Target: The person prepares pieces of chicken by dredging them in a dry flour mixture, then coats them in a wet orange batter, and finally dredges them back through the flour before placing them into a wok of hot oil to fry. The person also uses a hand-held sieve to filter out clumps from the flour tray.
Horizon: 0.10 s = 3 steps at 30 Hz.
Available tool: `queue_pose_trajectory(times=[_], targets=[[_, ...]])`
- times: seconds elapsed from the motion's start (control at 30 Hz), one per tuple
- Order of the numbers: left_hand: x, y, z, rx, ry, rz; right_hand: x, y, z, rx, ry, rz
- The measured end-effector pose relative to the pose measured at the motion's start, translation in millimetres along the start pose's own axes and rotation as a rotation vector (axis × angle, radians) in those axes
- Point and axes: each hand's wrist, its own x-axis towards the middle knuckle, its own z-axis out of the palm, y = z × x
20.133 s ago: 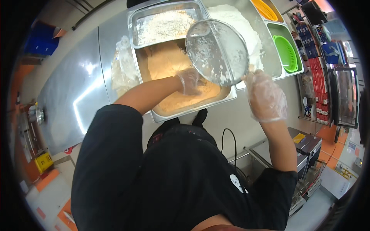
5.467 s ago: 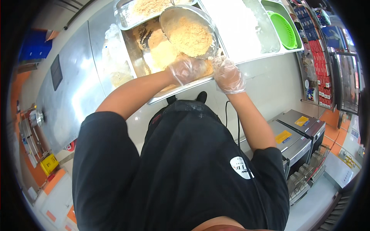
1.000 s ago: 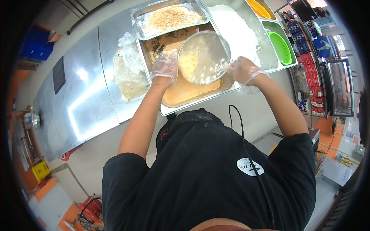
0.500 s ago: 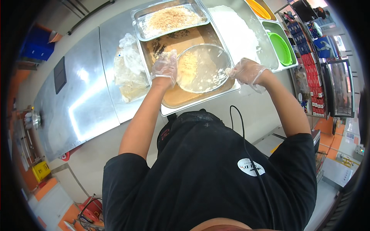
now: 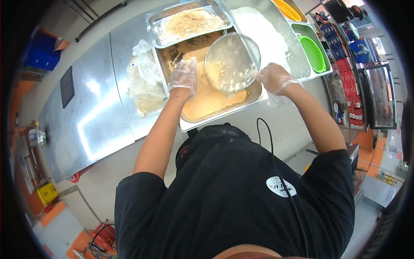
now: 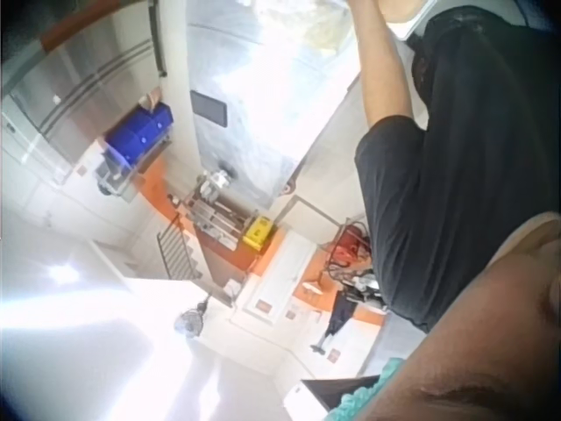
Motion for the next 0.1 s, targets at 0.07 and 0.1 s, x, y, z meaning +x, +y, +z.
queue_pose_trajectory(times=[0.07, 0.1], targets=[[3.0, 5.0, -12.5, -0.122, -0.085, -0.114, 1.8, -5.0, -1.3, -0.021, 0.125, 0.041], [3.0, 4.5, -11.8, -0.123, -0.087, -0.114, -2.8, -7.6, -7.6, 0.003, -0.008, 0.015]])
